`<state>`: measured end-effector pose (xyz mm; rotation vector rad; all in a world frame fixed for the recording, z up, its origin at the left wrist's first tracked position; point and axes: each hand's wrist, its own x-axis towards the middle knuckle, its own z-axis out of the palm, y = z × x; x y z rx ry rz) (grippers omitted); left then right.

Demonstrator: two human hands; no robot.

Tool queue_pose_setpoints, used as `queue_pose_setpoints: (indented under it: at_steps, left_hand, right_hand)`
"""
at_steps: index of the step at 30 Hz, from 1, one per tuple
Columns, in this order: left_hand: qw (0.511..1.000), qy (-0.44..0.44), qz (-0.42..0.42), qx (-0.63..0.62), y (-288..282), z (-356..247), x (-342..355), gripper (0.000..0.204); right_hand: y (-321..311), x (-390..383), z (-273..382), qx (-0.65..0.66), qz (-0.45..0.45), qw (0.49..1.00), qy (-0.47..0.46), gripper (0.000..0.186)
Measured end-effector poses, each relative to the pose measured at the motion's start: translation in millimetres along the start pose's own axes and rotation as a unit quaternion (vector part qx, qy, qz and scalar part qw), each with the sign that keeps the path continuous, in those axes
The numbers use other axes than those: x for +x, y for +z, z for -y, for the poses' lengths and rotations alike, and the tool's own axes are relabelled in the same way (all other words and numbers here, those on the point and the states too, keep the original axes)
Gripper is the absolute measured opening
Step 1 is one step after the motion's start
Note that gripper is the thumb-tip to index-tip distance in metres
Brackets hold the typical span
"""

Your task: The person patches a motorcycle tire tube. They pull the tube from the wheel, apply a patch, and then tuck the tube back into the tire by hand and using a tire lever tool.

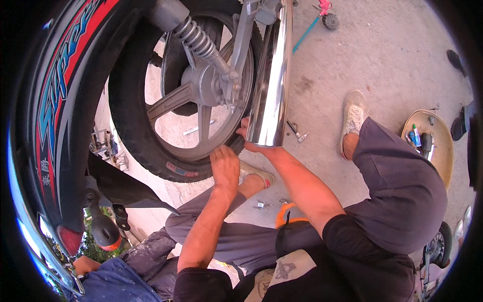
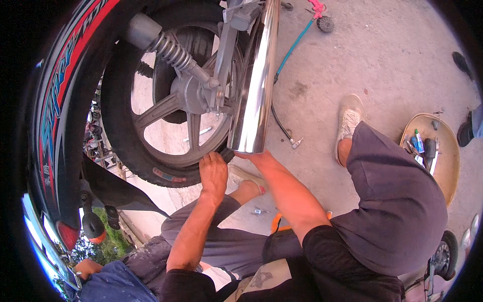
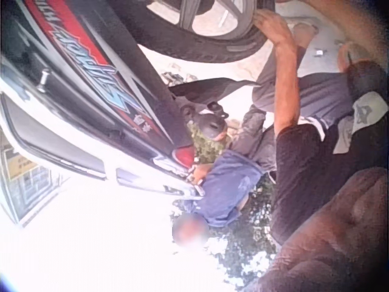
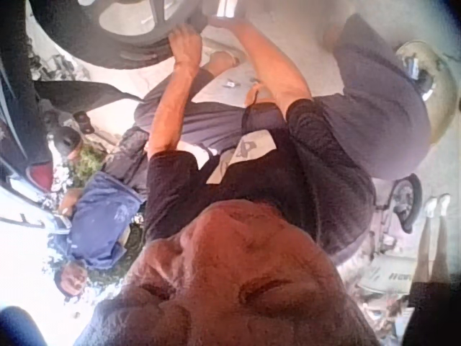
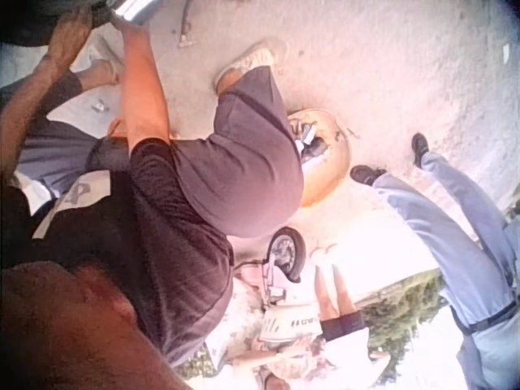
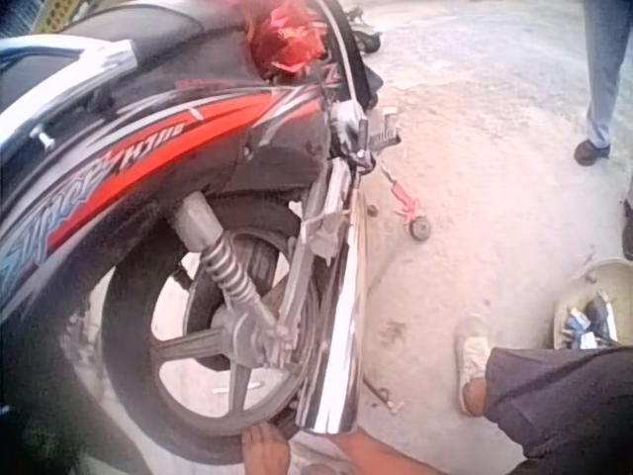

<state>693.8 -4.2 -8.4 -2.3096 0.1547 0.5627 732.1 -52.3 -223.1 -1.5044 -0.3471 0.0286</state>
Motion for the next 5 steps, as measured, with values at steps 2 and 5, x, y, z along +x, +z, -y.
queue_pose_setpoints:
  at_steps: [2,5]
  left_hand:
    - [0.999,-0.006,0.034,-0.006,-1.4,1.4,7.4,0.020]
    - [0.999,0.001,0.038,0.027,-0.6,-1.0,27.7,0.015]
  right_hand:
    - [10.5,5.0,0.2,-0.117,-0.030,0.992,-0.043,0.006]
    - [5.6,21.5,0.0,-0.192,-0.069,0.977,-0.062,0.003]
